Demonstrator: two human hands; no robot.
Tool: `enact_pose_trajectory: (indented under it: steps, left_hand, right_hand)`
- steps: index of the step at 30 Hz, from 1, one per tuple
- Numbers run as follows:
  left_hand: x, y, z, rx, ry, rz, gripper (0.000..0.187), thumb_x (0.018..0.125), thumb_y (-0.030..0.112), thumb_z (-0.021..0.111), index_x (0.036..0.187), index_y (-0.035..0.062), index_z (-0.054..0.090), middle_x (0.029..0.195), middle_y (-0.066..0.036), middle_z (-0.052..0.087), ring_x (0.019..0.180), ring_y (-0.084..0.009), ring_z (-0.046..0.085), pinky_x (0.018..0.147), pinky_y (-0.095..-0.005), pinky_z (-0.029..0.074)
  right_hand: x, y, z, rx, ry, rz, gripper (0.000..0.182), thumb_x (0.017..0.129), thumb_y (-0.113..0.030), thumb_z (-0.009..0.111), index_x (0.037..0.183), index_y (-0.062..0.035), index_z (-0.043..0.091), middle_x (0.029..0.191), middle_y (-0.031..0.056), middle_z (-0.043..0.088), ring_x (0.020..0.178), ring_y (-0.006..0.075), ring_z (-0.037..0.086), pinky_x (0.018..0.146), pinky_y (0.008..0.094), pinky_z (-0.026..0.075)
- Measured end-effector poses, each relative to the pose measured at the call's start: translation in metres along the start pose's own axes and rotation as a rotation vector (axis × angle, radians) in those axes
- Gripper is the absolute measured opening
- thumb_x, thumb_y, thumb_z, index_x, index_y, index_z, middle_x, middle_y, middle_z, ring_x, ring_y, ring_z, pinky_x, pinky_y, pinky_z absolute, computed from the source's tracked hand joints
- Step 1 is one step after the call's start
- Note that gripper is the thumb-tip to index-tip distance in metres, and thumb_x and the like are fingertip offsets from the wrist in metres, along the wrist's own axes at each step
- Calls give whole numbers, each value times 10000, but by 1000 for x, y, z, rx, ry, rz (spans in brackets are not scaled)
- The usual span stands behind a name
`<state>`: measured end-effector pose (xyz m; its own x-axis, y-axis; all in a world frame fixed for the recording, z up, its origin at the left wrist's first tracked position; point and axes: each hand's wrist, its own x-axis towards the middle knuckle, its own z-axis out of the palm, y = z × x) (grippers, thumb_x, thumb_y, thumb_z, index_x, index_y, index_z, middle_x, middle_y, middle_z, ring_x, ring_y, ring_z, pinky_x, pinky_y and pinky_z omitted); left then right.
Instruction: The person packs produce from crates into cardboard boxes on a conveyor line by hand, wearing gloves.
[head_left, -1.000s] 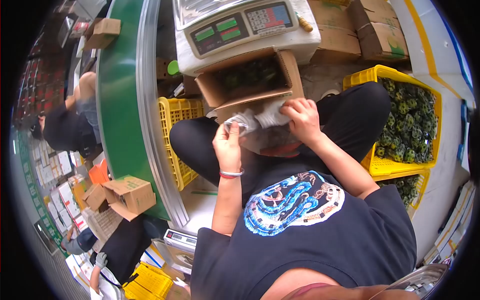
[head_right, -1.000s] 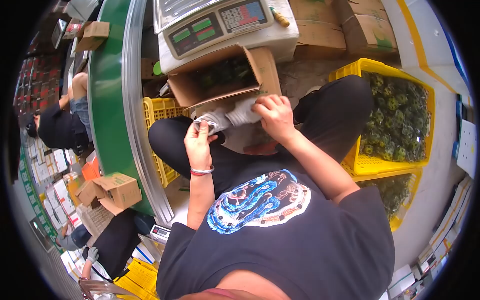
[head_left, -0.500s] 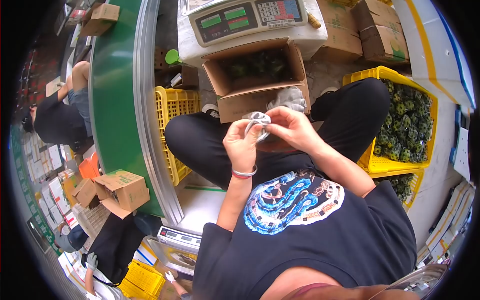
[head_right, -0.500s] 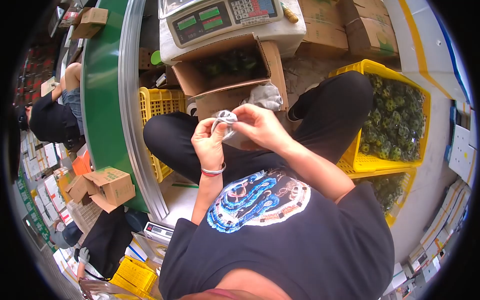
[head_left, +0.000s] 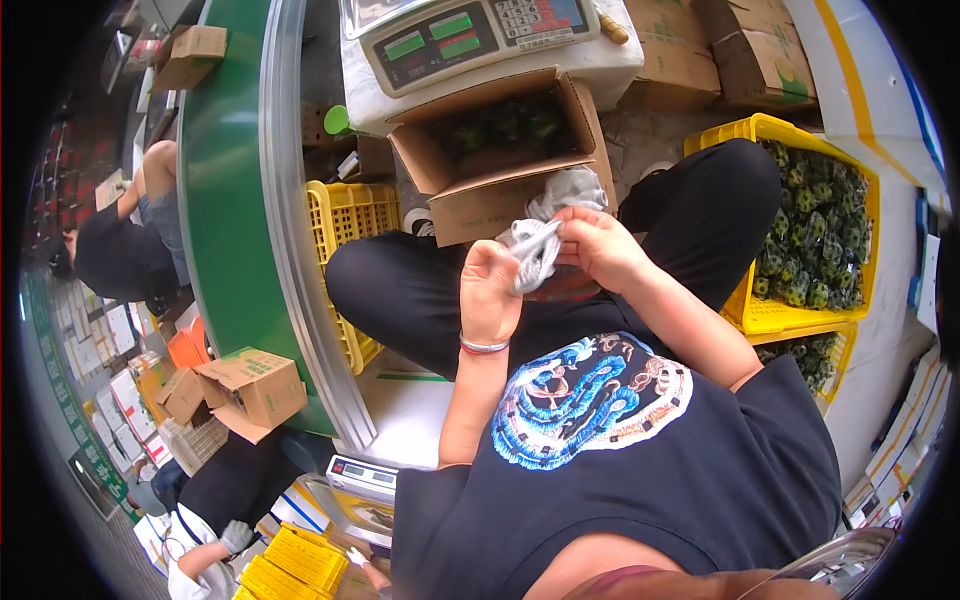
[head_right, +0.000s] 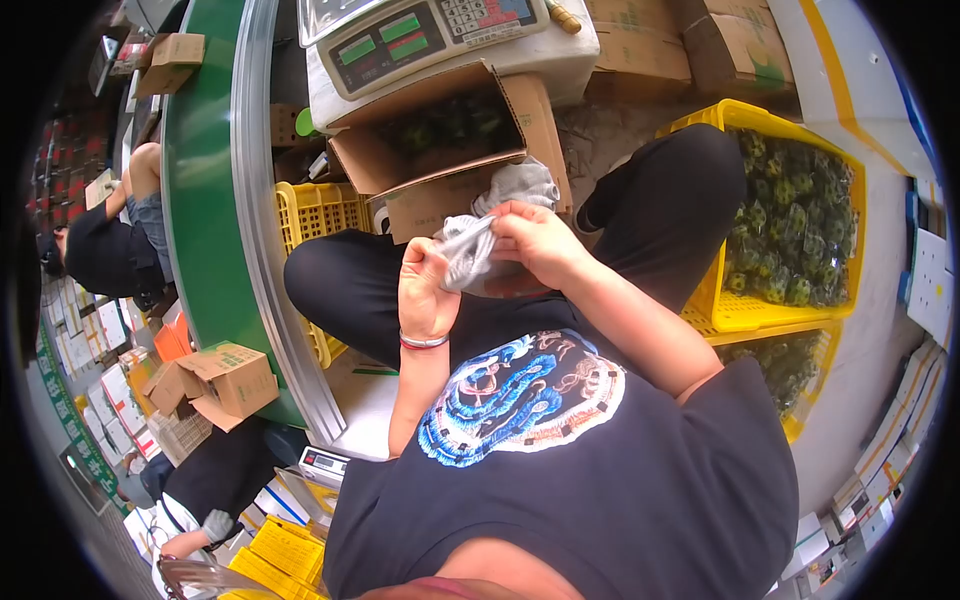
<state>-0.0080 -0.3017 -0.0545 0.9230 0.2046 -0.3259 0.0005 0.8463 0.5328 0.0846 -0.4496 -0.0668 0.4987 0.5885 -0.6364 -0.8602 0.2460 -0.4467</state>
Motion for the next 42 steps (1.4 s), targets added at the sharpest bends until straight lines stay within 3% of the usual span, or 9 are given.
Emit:
enact_pose_trajectory:
  steps: [4,8,15,22,25,26,34,37,42]
  left_hand:
    - [7,12,3,792,-23,218,417,690,-136,647,1045,34,507,952,-18,535,801,-87,566,771,-240,474]
    - [13,-7,0,1000,49,236,230,885,-65,492,1108,-52,550,1003,-76,605,828,-94,591,741,-208,477]
    - [14,-13,5,-527,-259,-373,452,989,319,355,1241,-28,497,1223,-163,574,1152,-286,540,1030,-424,371]
    - [-8,20,-6,-309,-194,-219,716,953,529,300,1383,-42,339,1390,-200,423,1299,-322,396,1093,-448,280]
    - [-10,22,2,-12,-52,-158,806,924,591,325,1394,-63,295,1435,-184,364,1349,-302,318,1126,-416,216]
    - [-10,16,6,32,30,-184,888,902,647,304,1388,-95,256,1418,-176,372,1329,-283,340,1115,-373,226]
    - [-27,-1,-4,319,226,154,462,949,216,296,1255,-101,434,1269,-145,488,1232,-218,415,1051,-355,286]
    - [-15,-2,-23,1000,491,442,239,927,58,454,1072,-87,577,957,-96,637,855,-177,598,751,-296,467]
    - [-5,37,-9,-12,158,180,276,926,137,501,1113,-51,577,1118,-150,624,1001,-251,607,904,-384,489]
  right_hand:
    - [-4,1,4,200,-85,21,179,887,-71,480,1038,4,541,944,93,619,847,164,630,783,311,518]
    - [-5,2,0,222,-242,31,181,873,-90,485,1025,-3,532,932,81,607,827,140,612,765,289,507]
    - [9,12,-19,106,-255,60,177,889,-104,555,1048,-28,538,1004,70,613,935,131,611,767,270,514]
    - [-21,8,-17,-438,308,-411,191,915,-73,513,1102,-42,491,952,17,533,830,61,519,682,222,465]
    - [-46,-5,30,-872,33,-571,136,865,-47,596,996,-38,558,763,-1,561,678,64,550,575,226,458]
    - [-41,2,45,-1080,-14,-646,167,823,-145,659,921,-38,575,755,96,617,698,193,647,644,287,513]
    - [4,29,67,-1281,-17,-674,149,795,-152,591,897,-46,572,779,154,619,715,352,624,625,428,503]
    - [-2,24,80,-964,-90,-554,141,782,-101,567,908,-43,590,798,154,623,727,331,624,647,399,499]
    - [-10,40,84,-1366,-250,-865,140,759,-112,623,873,-58,562,768,116,597,722,289,617,630,386,496]
